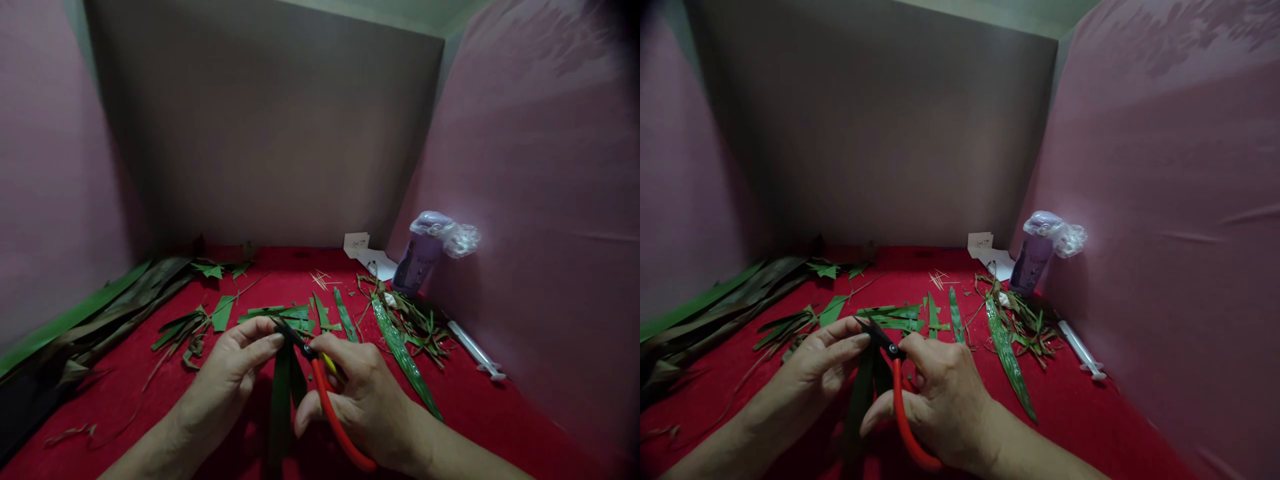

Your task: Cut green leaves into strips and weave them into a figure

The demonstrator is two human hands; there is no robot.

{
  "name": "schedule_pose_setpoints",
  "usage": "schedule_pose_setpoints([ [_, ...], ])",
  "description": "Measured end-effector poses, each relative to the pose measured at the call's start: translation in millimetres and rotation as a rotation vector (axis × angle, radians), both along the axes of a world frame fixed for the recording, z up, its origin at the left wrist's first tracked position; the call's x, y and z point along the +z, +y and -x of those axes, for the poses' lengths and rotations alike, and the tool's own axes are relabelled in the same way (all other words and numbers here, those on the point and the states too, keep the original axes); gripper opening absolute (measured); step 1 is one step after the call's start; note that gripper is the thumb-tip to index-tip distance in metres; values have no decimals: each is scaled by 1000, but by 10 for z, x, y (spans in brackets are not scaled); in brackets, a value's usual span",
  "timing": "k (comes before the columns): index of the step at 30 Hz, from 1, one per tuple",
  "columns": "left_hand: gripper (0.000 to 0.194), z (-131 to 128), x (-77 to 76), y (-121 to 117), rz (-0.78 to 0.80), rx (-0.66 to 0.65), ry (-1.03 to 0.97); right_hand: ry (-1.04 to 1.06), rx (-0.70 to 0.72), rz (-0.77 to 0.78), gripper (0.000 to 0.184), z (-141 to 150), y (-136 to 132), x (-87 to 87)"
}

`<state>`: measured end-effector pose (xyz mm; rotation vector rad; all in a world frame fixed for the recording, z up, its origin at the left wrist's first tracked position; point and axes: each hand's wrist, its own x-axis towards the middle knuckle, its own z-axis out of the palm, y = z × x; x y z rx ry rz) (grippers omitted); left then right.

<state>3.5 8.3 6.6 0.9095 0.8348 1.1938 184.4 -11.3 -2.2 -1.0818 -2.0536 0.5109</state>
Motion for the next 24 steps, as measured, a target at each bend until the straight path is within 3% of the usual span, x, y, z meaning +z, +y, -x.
schedule_pose_setpoints([
  [12,11,13,-21,13,-1,17,-11,13,8,-28,52,-4,24,2],
  [18,13,11,4,-17,23,35,7,-3,8,2,40,10,0,55],
  [20,14,8,12,-22,32,56,1,-62,-58,-30,34,-52,57,84],
  [24,14,-2,21,-21,48,45,-21,-417,-386,-119,18,-324,302,99],
])
